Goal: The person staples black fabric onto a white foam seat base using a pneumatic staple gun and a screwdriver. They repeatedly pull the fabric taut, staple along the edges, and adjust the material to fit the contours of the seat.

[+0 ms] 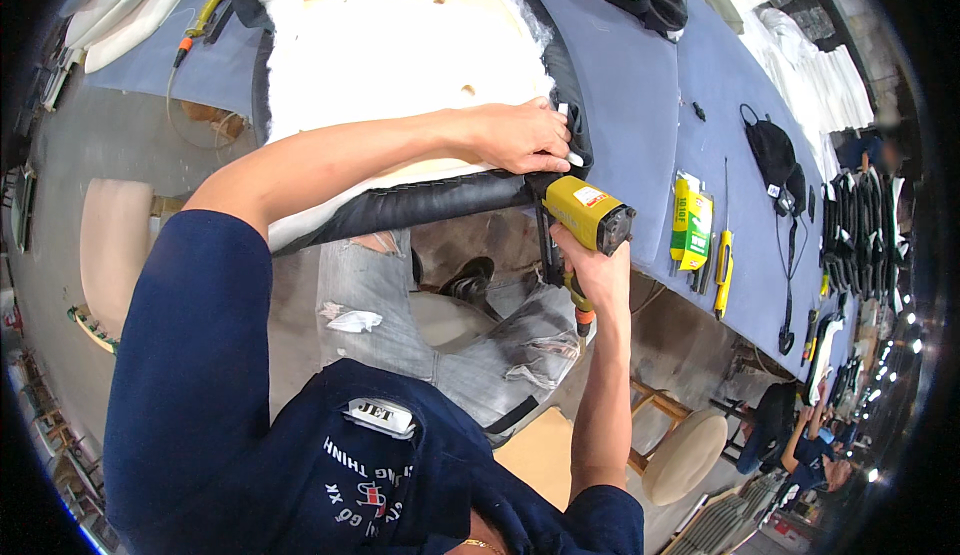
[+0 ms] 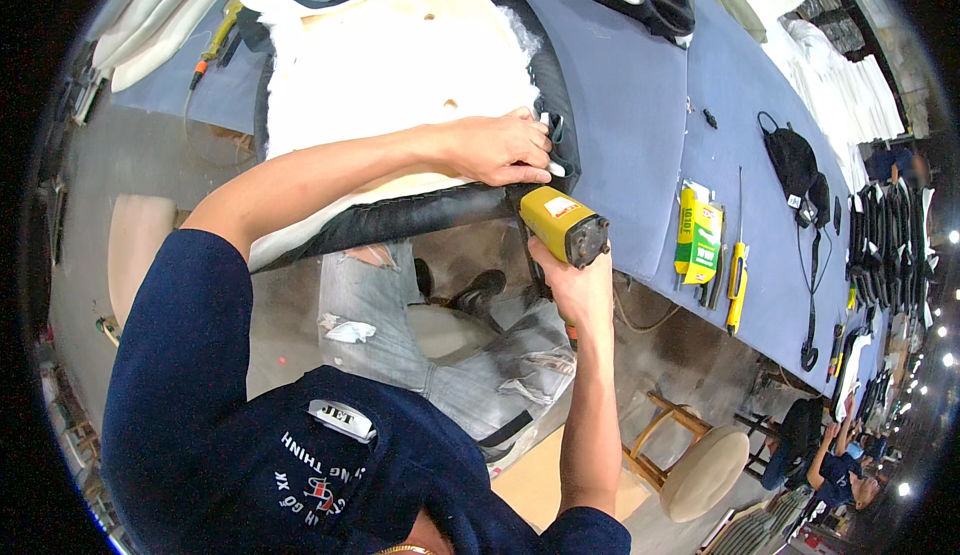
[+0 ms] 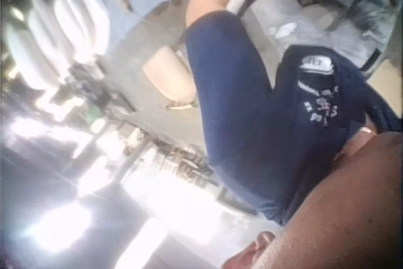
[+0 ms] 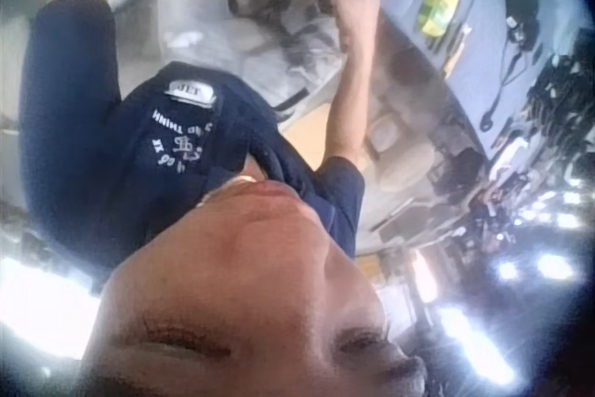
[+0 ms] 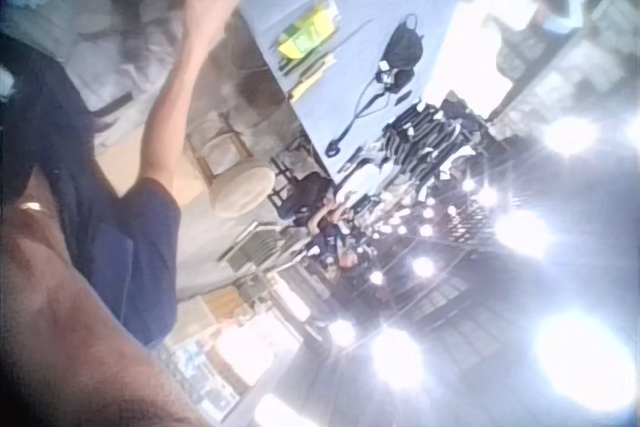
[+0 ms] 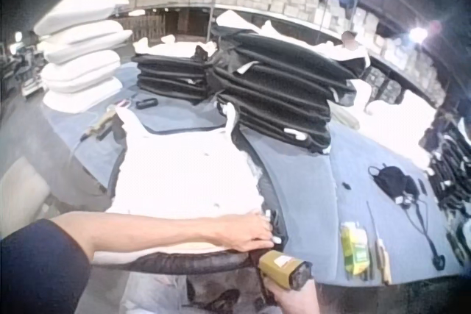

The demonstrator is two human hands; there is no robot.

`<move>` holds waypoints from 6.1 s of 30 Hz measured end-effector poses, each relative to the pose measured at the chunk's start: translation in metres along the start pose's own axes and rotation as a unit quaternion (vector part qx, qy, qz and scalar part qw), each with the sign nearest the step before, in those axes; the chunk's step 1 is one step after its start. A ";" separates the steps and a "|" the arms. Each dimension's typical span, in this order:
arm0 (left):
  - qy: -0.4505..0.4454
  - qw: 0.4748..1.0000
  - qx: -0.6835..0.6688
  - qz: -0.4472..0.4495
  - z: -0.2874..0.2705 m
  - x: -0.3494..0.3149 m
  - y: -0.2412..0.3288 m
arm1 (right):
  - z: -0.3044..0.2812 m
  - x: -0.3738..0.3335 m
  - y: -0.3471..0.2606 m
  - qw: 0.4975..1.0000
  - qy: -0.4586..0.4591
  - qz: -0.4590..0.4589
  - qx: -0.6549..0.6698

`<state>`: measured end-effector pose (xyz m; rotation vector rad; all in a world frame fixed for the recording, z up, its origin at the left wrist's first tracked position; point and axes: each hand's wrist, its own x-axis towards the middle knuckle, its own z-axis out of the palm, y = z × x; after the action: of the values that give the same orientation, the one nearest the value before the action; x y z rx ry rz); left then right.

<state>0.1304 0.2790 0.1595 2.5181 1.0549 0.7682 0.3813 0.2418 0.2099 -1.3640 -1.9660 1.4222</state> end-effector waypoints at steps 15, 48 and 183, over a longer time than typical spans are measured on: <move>0.017 1.000 0.002 0.016 0.003 0.000 -0.002 | 0.006 -0.008 0.004 0.999 0.002 0.003 0.035; 0.010 0.999 -0.032 0.032 0.002 0.002 -0.017 | -0.022 -0.011 0.005 0.997 0.040 0.037 -0.046; 0.192 0.893 0.280 -0.295 0.003 -0.096 0.096 | -0.031 0.075 0.004 0.915 0.099 -0.145 -0.363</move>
<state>0.1298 0.1433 0.1675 2.2403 2.3237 0.8737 0.3713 0.3218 0.2020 -1.3208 -2.5317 0.3898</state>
